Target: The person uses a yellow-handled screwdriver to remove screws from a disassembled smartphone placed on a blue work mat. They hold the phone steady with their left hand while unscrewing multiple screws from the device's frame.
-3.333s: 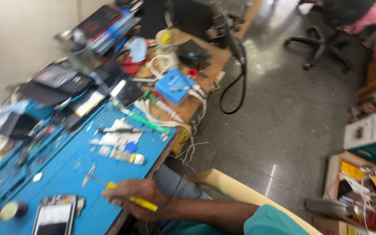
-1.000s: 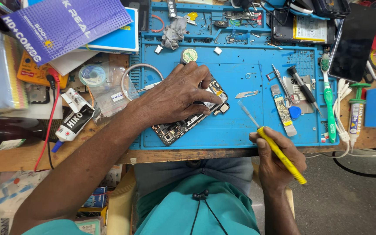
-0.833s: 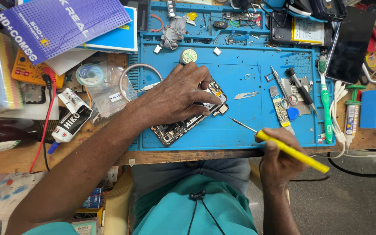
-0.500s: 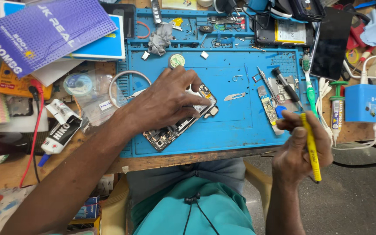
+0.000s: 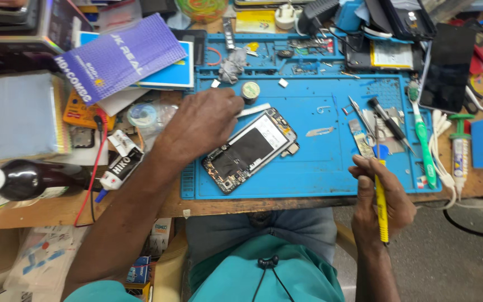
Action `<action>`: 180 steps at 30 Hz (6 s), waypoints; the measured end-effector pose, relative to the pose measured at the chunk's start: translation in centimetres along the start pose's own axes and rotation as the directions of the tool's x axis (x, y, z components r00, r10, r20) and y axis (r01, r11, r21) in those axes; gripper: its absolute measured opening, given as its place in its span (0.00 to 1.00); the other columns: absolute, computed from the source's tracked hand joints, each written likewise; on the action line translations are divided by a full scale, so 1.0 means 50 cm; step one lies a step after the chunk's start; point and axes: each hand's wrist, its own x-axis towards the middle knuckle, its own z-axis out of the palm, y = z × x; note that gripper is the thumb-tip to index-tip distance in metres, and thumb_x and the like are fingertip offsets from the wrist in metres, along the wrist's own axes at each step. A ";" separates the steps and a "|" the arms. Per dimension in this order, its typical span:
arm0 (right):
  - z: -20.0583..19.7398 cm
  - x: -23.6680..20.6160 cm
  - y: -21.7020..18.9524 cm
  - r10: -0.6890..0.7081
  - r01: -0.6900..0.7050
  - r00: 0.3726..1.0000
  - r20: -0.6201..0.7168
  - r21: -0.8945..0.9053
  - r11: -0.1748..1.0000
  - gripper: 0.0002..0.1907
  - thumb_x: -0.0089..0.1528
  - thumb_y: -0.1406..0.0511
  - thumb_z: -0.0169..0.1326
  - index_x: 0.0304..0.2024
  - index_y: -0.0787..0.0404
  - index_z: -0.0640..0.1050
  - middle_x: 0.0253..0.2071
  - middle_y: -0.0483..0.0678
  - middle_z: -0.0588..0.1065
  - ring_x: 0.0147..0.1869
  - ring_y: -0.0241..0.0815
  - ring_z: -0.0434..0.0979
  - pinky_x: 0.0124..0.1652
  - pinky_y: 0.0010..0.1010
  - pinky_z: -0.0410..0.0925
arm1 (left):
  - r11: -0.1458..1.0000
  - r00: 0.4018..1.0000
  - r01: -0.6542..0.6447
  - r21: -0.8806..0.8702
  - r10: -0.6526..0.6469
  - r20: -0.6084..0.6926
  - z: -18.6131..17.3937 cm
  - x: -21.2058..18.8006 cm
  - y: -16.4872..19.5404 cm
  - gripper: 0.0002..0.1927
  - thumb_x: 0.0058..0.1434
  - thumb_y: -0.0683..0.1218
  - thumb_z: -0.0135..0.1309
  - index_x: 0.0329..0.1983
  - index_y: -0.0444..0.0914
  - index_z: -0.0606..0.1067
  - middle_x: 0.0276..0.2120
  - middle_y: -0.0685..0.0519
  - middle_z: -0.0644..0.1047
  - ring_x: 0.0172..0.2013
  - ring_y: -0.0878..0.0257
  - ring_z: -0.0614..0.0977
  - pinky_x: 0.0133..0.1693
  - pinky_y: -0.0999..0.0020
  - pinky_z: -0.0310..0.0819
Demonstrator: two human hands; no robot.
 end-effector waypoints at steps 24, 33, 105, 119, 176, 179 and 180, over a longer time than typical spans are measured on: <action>0.061 0.015 -0.019 0.000 -0.006 0.998 0.066 0.087 0.996 0.27 0.72 0.76 0.56 0.71 0.63 0.64 0.66 0.62 0.72 0.58 0.48 0.83 0.55 0.32 0.77 | 0.258 0.952 -0.088 -0.962 -0.261 -0.158 0.075 0.006 0.056 0.19 0.74 0.39 0.45 0.62 0.41 0.53 0.45 0.47 0.77 0.43 0.61 0.87 0.39 0.71 0.92; 0.073 0.033 -0.014 -0.064 0.062 0.996 0.056 0.033 0.998 0.24 0.71 0.77 0.55 0.68 0.65 0.67 0.65 0.61 0.74 0.56 0.48 0.83 0.55 0.33 0.77 | 0.378 0.946 -0.100 -0.921 -0.252 -0.206 0.105 0.016 0.054 0.14 0.74 0.40 0.58 0.55 0.33 0.67 0.43 0.47 0.77 0.45 0.62 0.84 0.43 0.70 0.88; 0.061 0.026 0.008 -0.033 0.036 0.994 0.101 -0.032 0.999 0.21 0.72 0.74 0.56 0.66 0.65 0.68 0.64 0.59 0.75 0.56 0.46 0.84 0.58 0.34 0.77 | 0.385 0.947 0.146 -0.911 -0.321 0.016 0.131 0.039 0.075 0.15 0.69 0.42 0.55 0.54 0.33 0.64 0.38 0.47 0.79 0.38 0.61 0.89 0.33 0.77 0.89; 0.062 0.036 -0.004 -0.049 0.057 0.990 0.129 -0.059 0.997 0.21 0.71 0.74 0.56 0.65 0.66 0.68 0.64 0.60 0.75 0.58 0.46 0.84 0.55 0.33 0.78 | 0.412 0.945 0.142 -0.900 -0.327 0.000 0.132 0.041 0.075 0.15 0.69 0.42 0.55 0.52 0.34 0.64 0.37 0.47 0.78 0.37 0.61 0.89 0.30 0.78 0.89; 0.058 0.039 -0.004 -0.078 0.088 0.990 0.113 -0.077 0.993 0.21 0.70 0.74 0.57 0.65 0.65 0.68 0.63 0.59 0.76 0.54 0.45 0.85 0.55 0.34 0.78 | 0.385 0.941 0.142 -0.912 -0.338 0.003 0.131 0.044 0.073 0.15 0.68 0.41 0.56 0.52 0.34 0.65 0.38 0.46 0.79 0.37 0.62 0.89 0.34 0.75 0.91; 0.058 0.040 -0.002 -0.080 0.089 0.990 0.113 -0.077 0.993 0.22 0.70 0.74 0.57 0.65 0.65 0.68 0.63 0.59 0.76 0.56 0.46 0.85 0.55 0.34 0.78 | 0.391 0.941 0.145 -0.909 -0.338 0.005 0.131 0.044 0.074 0.15 0.68 0.41 0.56 0.52 0.34 0.65 0.38 0.46 0.79 0.37 0.62 0.89 0.34 0.75 0.91; 0.058 0.040 -0.002 -0.078 0.086 0.991 0.113 -0.073 0.994 0.22 0.70 0.74 0.57 0.65 0.65 0.68 0.63 0.59 0.76 0.57 0.47 0.85 0.55 0.34 0.78 | 0.394 0.940 0.151 -0.907 -0.342 0.008 0.131 0.044 0.074 0.15 0.68 0.41 0.56 0.51 0.34 0.65 0.38 0.46 0.79 0.37 0.63 0.89 0.34 0.75 0.91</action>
